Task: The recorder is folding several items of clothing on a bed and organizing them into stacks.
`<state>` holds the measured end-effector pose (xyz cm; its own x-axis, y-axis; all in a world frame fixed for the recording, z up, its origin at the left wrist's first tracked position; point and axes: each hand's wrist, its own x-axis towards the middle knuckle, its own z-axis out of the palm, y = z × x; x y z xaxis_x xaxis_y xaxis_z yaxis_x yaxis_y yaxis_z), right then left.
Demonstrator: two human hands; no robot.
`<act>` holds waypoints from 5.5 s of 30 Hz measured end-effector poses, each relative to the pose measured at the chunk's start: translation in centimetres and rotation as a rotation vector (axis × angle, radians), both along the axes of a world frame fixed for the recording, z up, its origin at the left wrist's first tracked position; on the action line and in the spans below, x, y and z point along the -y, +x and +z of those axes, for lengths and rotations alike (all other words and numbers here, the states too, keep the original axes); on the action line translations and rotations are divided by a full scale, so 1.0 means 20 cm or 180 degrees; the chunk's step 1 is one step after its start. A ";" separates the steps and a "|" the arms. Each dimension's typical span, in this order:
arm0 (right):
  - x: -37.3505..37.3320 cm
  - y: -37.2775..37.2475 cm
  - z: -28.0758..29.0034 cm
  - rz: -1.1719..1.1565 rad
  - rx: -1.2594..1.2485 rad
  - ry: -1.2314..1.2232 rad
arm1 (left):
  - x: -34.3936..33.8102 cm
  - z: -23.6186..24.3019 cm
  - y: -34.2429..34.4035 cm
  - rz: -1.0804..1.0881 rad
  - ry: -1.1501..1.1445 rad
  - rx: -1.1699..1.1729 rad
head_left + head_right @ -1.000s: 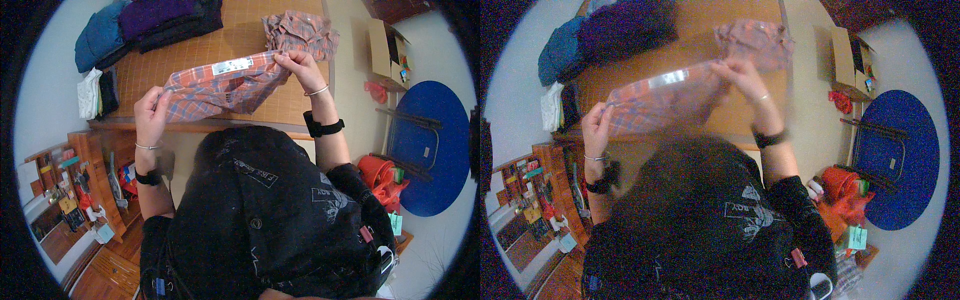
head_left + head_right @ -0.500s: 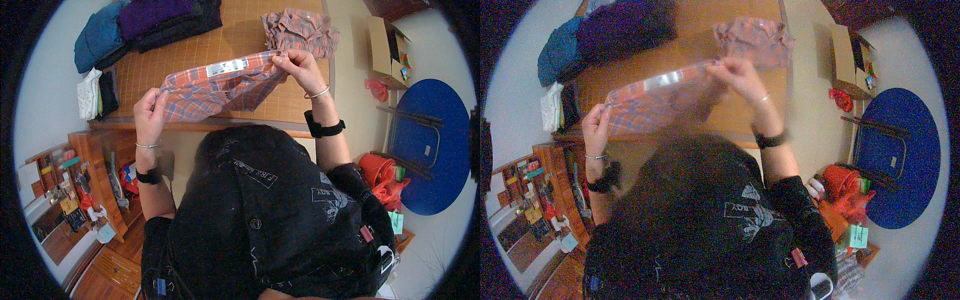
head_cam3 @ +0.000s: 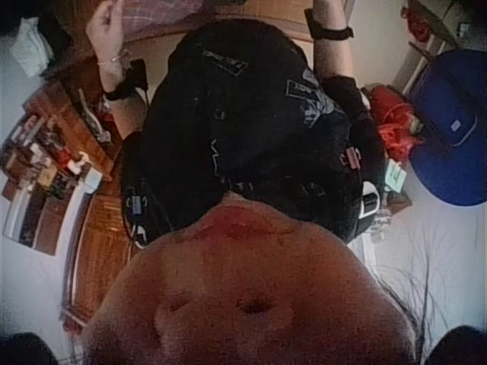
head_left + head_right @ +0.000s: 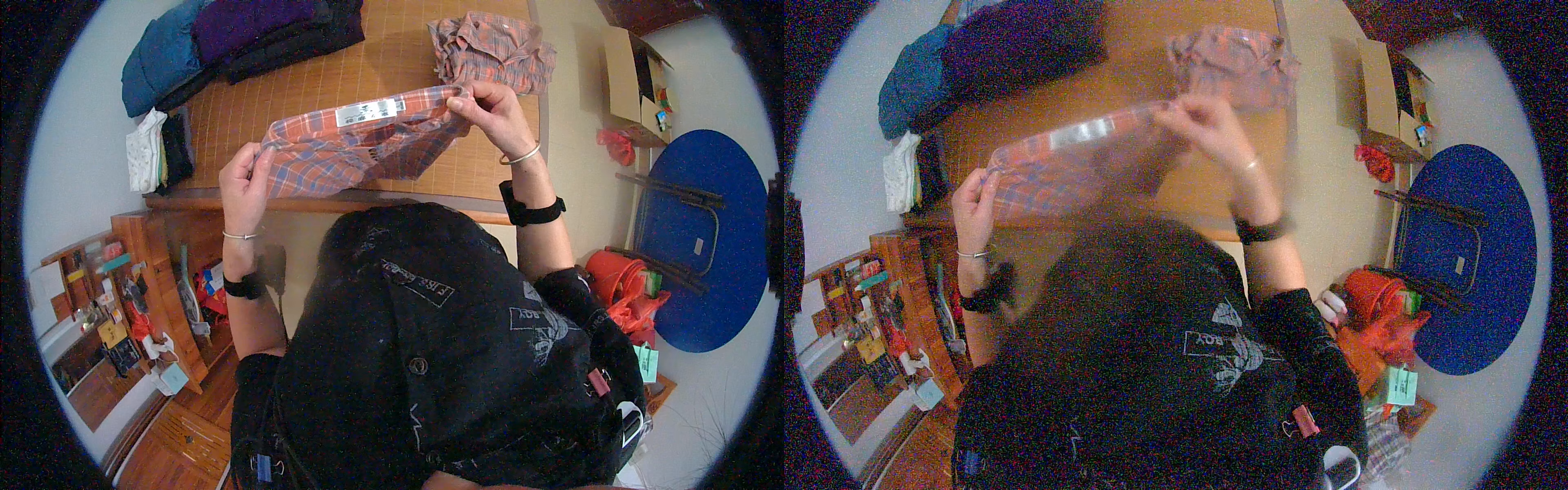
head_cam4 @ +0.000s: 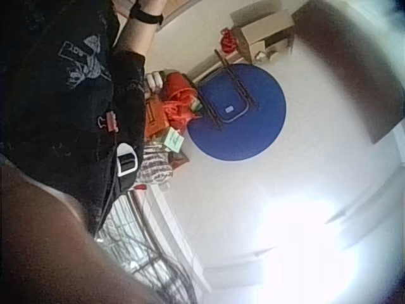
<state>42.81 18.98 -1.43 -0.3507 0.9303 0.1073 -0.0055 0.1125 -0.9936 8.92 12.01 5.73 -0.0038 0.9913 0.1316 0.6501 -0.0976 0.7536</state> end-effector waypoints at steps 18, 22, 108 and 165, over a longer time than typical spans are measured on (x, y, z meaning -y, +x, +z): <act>0.02 0.03 0.00 0.0031 -0.0040 0.0029 | 0.01 -0.03 -0.01 0.0002 0.0000 0.0114; 0.01 0.02 0.00 0.0026 -0.0089 0.0106 | 0.00 -0.03 -0.03 0.0065 -0.0257 -0.0002; -0.02 -0.03 -0.02 0.0142 0.0032 -0.0529 | -0.03 -0.13 -0.08 -0.0009 -0.0280 0.0274; 0.09 -0.04 0.03 0.0272 0.0433 0.0457 | 0.16 -0.12 -0.09 0.0317 0.0166 0.0016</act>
<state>41.96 17.23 -0.89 -0.4479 0.8752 0.1828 0.1120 0.2577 -0.9597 7.12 8.82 3.30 -0.1028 0.9778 0.1828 0.6548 -0.0718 0.7524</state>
